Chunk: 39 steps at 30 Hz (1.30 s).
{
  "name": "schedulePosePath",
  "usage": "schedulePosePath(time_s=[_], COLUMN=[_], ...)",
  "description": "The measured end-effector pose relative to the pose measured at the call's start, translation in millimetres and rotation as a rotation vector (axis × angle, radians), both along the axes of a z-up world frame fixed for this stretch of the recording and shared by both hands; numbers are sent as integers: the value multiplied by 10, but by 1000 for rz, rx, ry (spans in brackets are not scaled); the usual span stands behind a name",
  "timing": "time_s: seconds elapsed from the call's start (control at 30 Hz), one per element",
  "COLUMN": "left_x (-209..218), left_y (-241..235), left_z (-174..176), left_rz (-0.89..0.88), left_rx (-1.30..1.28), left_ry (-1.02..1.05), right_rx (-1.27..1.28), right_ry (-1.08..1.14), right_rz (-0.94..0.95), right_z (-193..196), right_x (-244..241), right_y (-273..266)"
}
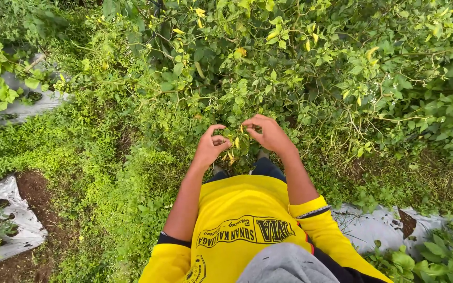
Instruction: Harvesting small chili peppers from a plant in a field.
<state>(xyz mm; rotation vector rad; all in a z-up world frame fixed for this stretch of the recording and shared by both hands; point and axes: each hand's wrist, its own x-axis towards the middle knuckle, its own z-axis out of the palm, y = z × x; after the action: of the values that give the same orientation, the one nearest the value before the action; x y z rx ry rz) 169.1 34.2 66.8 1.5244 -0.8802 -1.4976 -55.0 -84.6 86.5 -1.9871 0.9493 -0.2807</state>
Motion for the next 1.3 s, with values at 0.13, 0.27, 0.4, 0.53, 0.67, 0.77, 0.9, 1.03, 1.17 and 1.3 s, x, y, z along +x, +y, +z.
schedulePosePath(time_s=[0.13,0.27,0.4,0.53,0.67,0.77,0.9,1.03,1.17,1.3], left_x=[13,12,2,-5,-7,-6,9,8,19,42], left_y=[0,16,23,26,31,35,11,10,7,-33], left_z=[-49,-55,-67,-1,-7,23,-54,-59,-61,-176], left_rz=[-6,-9,-10,-11,-25,-27,-29,-51,-55,-43], left_rx=[-19,-31,-20,0,18,19,24,30,27,15], left_ry=[7,-16,-24,-31,-48,-56,-65,-79,-86,-33], right_rx=[-26,-15,52,25,9,-14,-48,1,27,-5], right_ry=[-17,-9,-48,-47,-20,-10,-5,55,30,-25], right_rz=[-128,-159,-125,-47,-18,-6,9,-10,-47,-130], right_z=[-191,-125,37,-183,-274,-281,-287,-255,-158,-203], right_x=[-69,-78,27,59,56,61,49,40,56,23], right_y=[-71,3,132,134,117,123,135,141,163,35])
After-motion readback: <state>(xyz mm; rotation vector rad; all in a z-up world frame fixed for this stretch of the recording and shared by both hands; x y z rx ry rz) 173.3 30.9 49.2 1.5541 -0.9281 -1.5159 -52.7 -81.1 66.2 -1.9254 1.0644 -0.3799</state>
